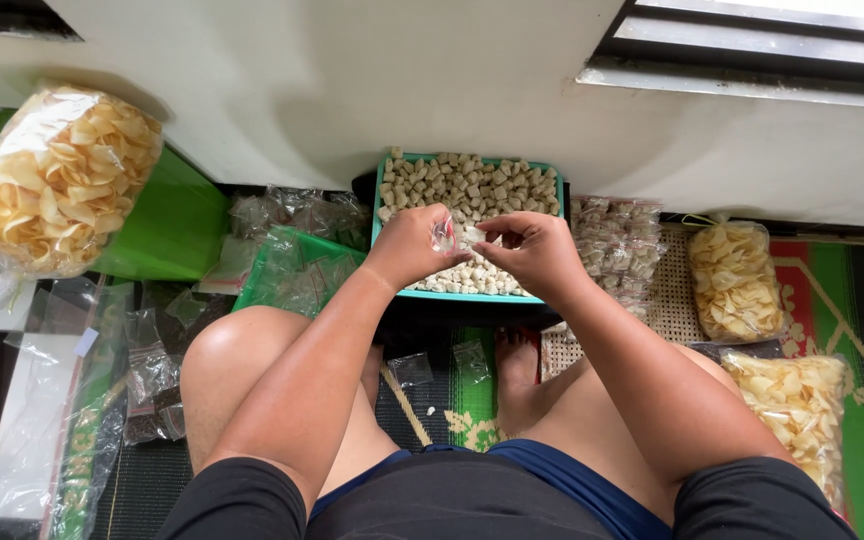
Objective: Manually filling small plastic bags with small food items from a tray.
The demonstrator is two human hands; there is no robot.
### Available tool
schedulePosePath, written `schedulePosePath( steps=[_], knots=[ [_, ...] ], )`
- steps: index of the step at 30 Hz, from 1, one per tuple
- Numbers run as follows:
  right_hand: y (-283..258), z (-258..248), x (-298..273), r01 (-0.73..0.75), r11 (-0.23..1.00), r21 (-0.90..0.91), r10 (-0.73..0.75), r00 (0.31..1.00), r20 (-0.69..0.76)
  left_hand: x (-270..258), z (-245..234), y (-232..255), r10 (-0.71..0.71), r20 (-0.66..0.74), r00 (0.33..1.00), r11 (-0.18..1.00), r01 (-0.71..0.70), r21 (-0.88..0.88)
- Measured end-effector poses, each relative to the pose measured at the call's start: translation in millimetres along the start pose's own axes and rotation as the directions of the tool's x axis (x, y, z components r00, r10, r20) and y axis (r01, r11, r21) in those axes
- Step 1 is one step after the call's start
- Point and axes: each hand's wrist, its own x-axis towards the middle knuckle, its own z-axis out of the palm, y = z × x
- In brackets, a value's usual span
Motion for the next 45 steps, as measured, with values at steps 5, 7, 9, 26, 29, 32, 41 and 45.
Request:
schedulePosePath(
  steps=[5, 7, 9, 26, 29, 32, 41, 45],
  knots=[
    [11, 10, 4, 0.087, 0.996, -0.024, -0.086, 0.996, 0.027, -8, 2, 19, -0.076, 0.074, 0.994, 0.997, 0.075, 0.012],
    [12, 14, 5, 0.108, 0.994, -0.023, -0.107, 0.994, 0.033, -9, 4, 19, -0.093, 0.094, 0.991, 0.995, 0.089, 0.048],
    [14, 17, 6, 0.188, 0.979, -0.078, -0.188, 0.982, 0.018, -8, 7, 15, -0.107, 0.099, 0.989, 0.993, 0.102, 0.061],
    [28, 45, 26, 0.279, 0.944, -0.179, -0.285, 0.958, -0.012, 6, 5, 4, -0.084, 0.105, 0.991, 0.996, 0.081, 0.033],
    [39, 48, 33, 0.256, 0.949, -0.182, -0.259, 0.966, 0.008, 10, 4, -3, -0.079, 0.073, 0.994, 0.997, 0.078, 0.01],
    [47, 53, 38, 0.234, 0.956, -0.178, -0.234, 0.972, 0.023, 13, 5, -9, -0.085, 0.059, 0.995, 0.996, 0.085, -0.01],
    [33, 49, 53, 0.316, 0.935, -0.159, -0.295, 0.945, 0.143, 23, 19, -34, -0.048, 0.021, 0.999, 0.999, 0.049, -0.024],
    [20, 34, 60, 0.244, 0.969, -0.042, -0.231, 0.953, 0.195, 23, 1, -21, -0.026, -0.027, 0.999, 0.994, 0.023, -0.106]
  ],
)
